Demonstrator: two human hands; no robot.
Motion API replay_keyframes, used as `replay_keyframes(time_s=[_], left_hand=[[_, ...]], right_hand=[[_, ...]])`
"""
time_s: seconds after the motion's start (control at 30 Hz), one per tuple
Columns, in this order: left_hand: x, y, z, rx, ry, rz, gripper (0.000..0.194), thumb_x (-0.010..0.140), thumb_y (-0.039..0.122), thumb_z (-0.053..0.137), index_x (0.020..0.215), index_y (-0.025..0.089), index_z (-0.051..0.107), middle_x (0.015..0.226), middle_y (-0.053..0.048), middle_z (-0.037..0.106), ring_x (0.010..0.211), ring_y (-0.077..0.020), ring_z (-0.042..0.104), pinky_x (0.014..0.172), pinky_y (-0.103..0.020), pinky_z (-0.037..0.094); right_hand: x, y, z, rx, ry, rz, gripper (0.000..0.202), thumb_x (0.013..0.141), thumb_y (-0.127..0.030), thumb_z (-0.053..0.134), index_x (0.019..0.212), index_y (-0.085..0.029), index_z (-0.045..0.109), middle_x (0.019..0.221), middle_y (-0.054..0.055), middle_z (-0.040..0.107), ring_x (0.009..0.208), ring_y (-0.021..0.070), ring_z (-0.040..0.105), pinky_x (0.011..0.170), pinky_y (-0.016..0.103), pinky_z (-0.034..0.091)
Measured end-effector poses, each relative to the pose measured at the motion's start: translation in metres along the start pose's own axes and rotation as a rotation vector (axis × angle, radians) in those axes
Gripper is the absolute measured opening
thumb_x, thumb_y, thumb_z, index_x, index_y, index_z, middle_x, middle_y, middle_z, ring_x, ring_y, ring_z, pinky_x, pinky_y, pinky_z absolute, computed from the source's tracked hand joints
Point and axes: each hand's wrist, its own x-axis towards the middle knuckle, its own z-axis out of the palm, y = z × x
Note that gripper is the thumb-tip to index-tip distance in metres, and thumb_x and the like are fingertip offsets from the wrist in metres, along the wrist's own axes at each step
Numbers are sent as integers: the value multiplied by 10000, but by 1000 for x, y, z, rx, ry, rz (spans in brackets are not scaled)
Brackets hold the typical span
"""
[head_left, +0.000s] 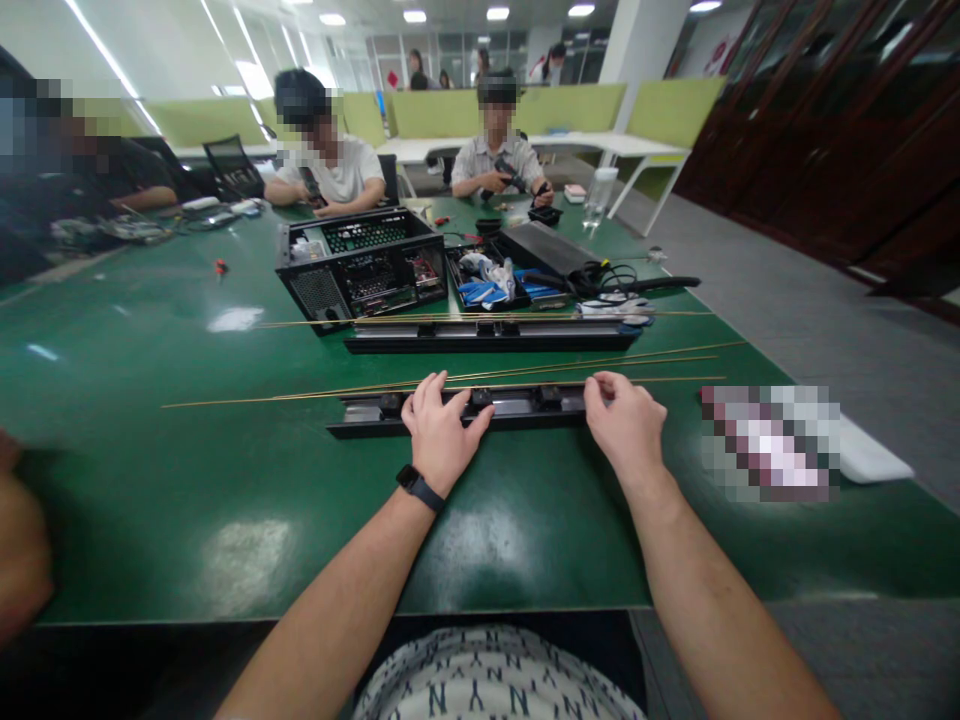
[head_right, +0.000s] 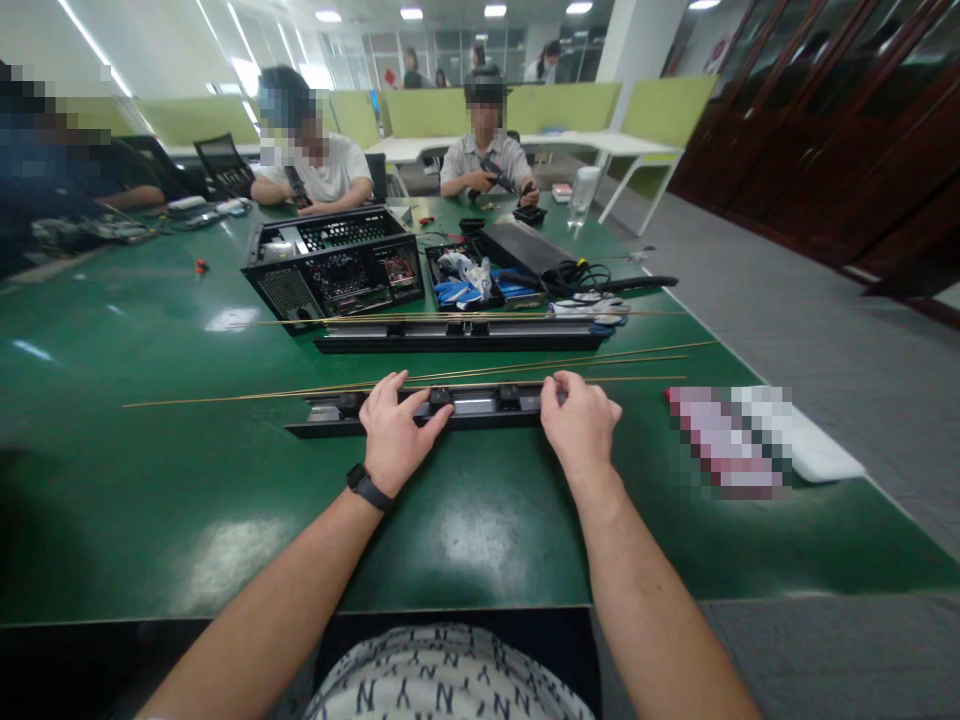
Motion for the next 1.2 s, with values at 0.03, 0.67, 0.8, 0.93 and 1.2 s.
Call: replay_keyframes(time_s=[0.03,0.67,0.8,0.93,1.2], left_hand=[[0,0,0,-1,1,0,295,880,496,756,1055,264,807,1475,-150,618,1444,-348,499,1171,-600,384],[0,1,-1,-1,-1,-4,289,883,495,750,1056,271,807,1480,-147,620,1442,-349,501,1170,-599,385],[0,1,-1,-1,-1,-3,296,882,494,751,1059,264,807,1476,-150,621,1442,-349,501,1174,-597,384],[0,0,0,4,1,-2,283,883,494,749,1045,271,808,1476,-146,621,1437,-351,503,1170,-599,387],[0,0,0,5,1,3,283,882,490,750,1052,271,808,1484,-148,615,1447,-357,492,1174,-603,384]], right_hand=[[0,0,0,0,2,1,339,960,-423,530,1085,-210,762,1002,96,801,982,293,679,958,457,441],[2,3,-2,-1,30,29,359,949,-443,517,1069,-206,758,999,105,798,966,304,672,933,464,426],[0,2,0,13,23,12,348,942,-441,527,1073,-201,742,981,101,801,970,302,688,943,460,427],[-1,1,2,31,23,-13,328,939,-440,533,1056,-203,728,979,103,800,968,300,698,946,457,441],[-2,-1,2,47,2,-45,304,940,-427,555,1064,-205,722,1002,113,801,985,302,707,957,459,472]])
